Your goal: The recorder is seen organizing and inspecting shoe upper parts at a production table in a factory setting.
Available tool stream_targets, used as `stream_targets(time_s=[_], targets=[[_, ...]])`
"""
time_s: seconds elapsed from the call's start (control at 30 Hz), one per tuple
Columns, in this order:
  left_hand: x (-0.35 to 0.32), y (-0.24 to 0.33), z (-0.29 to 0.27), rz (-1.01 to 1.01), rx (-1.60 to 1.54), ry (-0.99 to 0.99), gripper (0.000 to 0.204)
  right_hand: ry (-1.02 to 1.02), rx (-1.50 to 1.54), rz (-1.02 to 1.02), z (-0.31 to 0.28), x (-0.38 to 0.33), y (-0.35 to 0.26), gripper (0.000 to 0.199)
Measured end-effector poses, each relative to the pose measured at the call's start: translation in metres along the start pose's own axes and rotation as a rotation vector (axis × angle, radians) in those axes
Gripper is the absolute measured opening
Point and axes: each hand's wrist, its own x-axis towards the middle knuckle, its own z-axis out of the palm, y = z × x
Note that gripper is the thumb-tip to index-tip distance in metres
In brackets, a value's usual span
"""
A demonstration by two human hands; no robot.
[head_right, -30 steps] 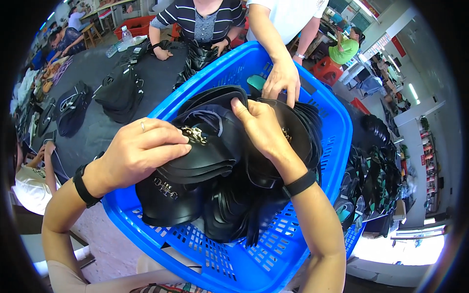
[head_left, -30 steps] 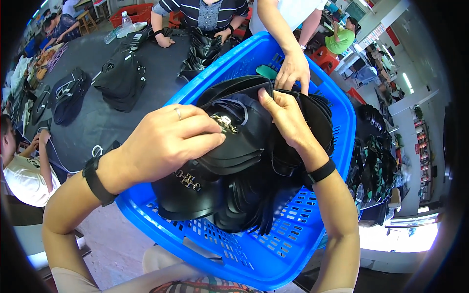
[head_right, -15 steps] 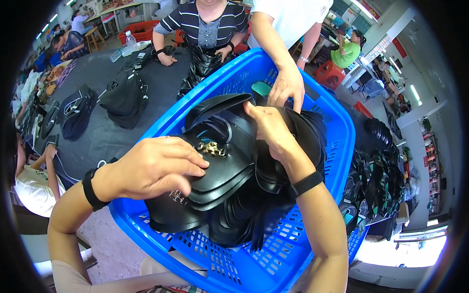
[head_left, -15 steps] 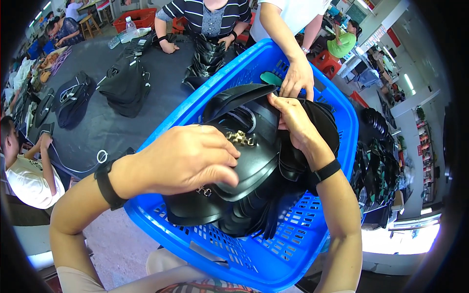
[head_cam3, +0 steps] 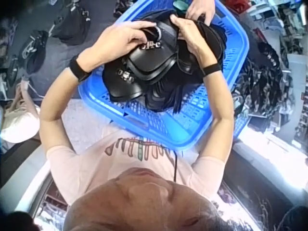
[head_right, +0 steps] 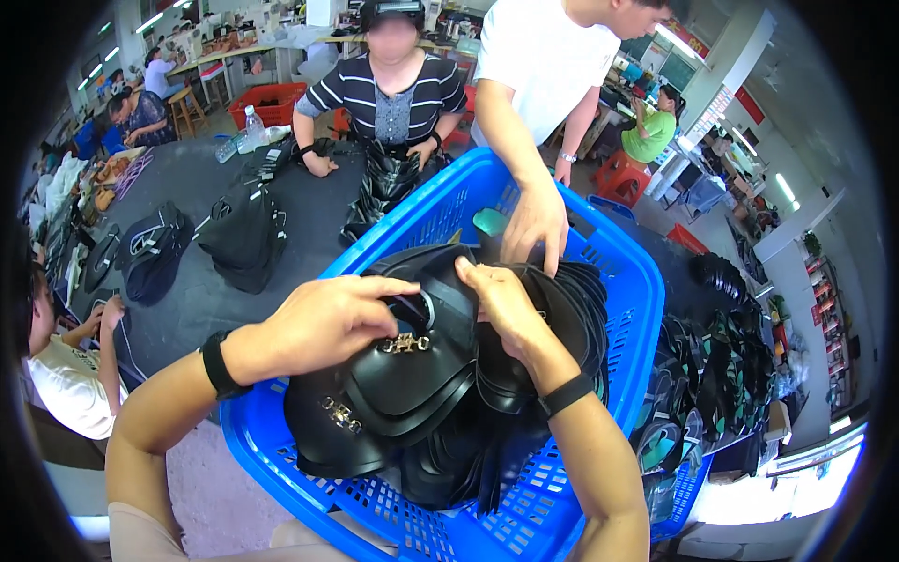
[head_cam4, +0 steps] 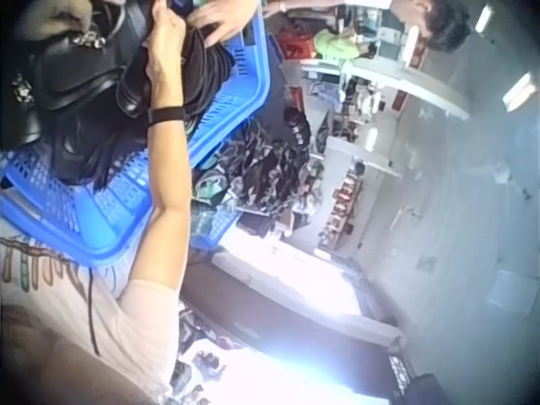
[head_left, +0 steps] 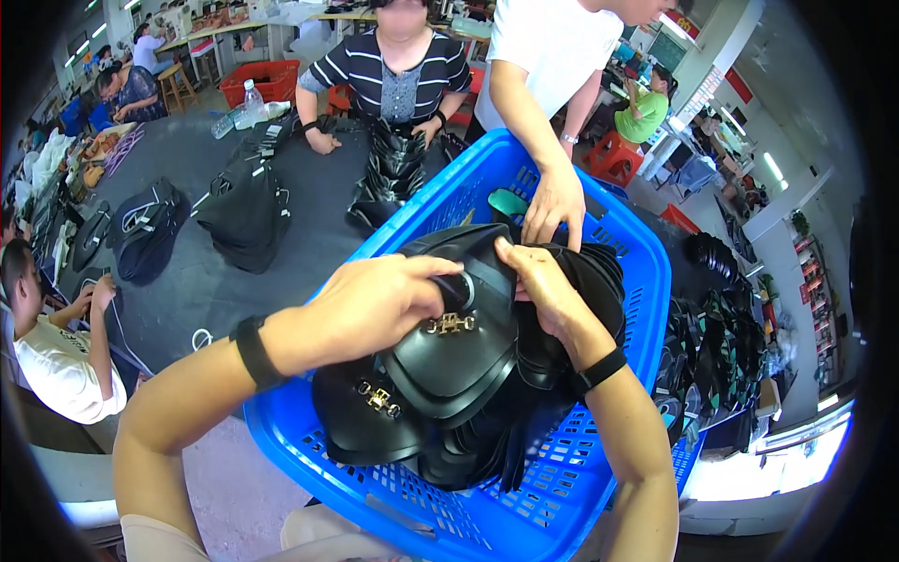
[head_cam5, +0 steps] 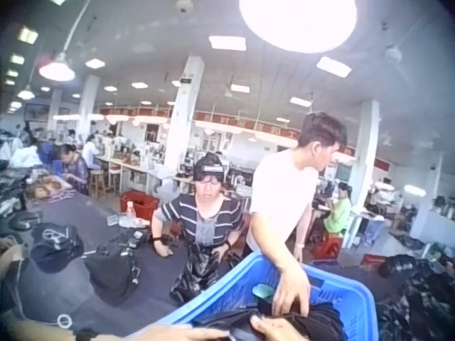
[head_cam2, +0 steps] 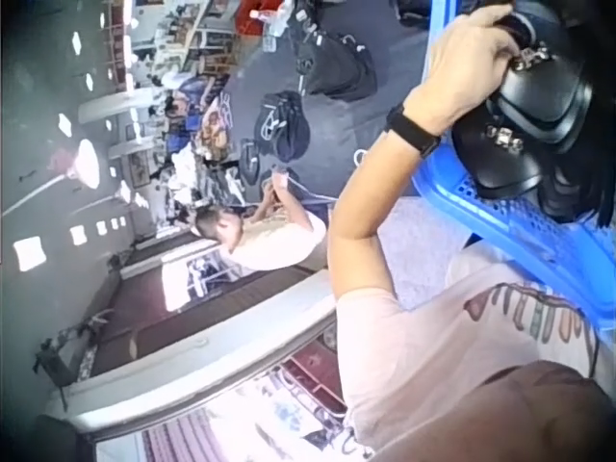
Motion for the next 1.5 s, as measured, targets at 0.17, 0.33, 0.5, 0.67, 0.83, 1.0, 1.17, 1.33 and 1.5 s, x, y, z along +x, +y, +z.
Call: stream_targets(time_s=[0.17,0.33,0.5,0.67,0.83,1.0,1.17,1.33,1.5], targets=[[-0.011,-0.015,-0.01,0.0,0.265,-0.044,0.02,-0.001,0.024,0.018,0.001,0.001,-0.005,0.047],[-0.012,-0.027,-0.007,0.0,0.241,-0.051,0.016,0.0,0.043,0.023,0.004,-0.01,-0.011,0.049],[-0.019,-0.044,-0.007,-0.04,-0.012,-0.055,0.015,-0.022,0.055,-0.003,0.004,-0.009,0.009,0.051],[-0.061,-0.017,-0.042,-0.095,-0.314,-0.131,0.016,-0.392,-0.183,-0.41,0.024,-0.068,0.004,0.054],[-0.101,-0.002,-0.055,-0.235,-0.411,-0.254,0.014,-0.328,-0.214,-0.399,0.02,-0.138,-0.031,0.042],[-0.098,0.027,-0.061,-0.052,-0.267,-0.269,0.017,-0.04,-0.552,-0.375,-0.003,-0.209,-0.043,0.025],[-0.042,0.089,-0.016,0.539,-0.001,-0.626,0.026,0.177,-0.664,-0.311,-0.004,-0.276,-0.037,0.021],[-0.02,0.125,0.124,0.845,0.124,-0.547,0.038,0.37,-0.485,-0.339,0.004,-0.328,-0.019,0.018],[0.0,0.123,0.21,1.156,0.715,-0.59,0.062,0.541,-0.312,-0.271,0.004,-0.38,0.031,0.019]])
